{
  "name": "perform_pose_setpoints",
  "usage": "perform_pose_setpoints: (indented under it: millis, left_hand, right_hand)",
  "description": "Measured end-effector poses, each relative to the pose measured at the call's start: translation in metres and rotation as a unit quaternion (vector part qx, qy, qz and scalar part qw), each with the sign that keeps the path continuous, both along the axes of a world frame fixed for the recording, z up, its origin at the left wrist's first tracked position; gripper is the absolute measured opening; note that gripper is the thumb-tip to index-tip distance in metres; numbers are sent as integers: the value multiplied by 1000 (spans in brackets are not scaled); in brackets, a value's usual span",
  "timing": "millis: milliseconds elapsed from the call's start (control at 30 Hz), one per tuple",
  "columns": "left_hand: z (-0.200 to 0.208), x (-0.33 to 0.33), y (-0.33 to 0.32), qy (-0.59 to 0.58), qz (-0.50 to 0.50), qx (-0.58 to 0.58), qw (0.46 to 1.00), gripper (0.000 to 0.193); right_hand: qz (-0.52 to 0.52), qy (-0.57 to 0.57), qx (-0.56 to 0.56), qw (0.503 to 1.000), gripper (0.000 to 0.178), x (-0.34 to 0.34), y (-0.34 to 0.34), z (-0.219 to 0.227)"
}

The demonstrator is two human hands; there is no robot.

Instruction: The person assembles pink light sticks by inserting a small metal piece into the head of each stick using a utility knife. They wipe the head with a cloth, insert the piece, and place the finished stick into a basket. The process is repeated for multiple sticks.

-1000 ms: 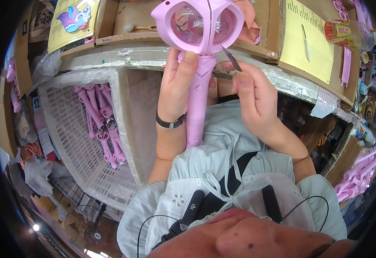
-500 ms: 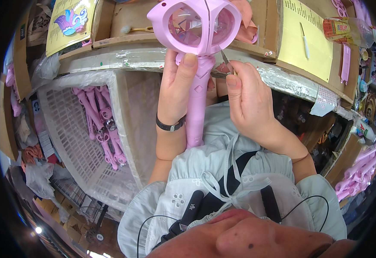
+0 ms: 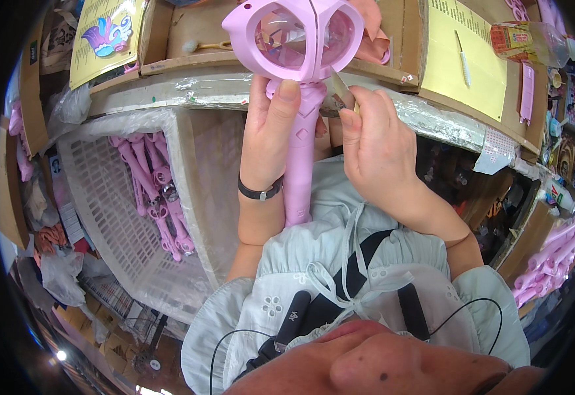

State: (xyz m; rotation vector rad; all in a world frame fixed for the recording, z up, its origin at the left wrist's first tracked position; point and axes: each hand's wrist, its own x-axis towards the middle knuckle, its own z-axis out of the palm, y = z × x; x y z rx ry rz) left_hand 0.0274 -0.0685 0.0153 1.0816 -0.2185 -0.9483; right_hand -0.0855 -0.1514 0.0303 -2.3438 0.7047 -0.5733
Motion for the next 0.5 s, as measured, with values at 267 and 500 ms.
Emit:
perform_pose_setpoints:
  millis: [267,500]
  left_hand:
    - [0,2,3,16,-5,-6,1000,46]
    - [-2,4,3,31,-9,-28,999,48]
  right_hand:
    - [24,-83,41,995,23,-6,-8,-9]
    - [-7,-204,426,881,27,-17,-18,9]
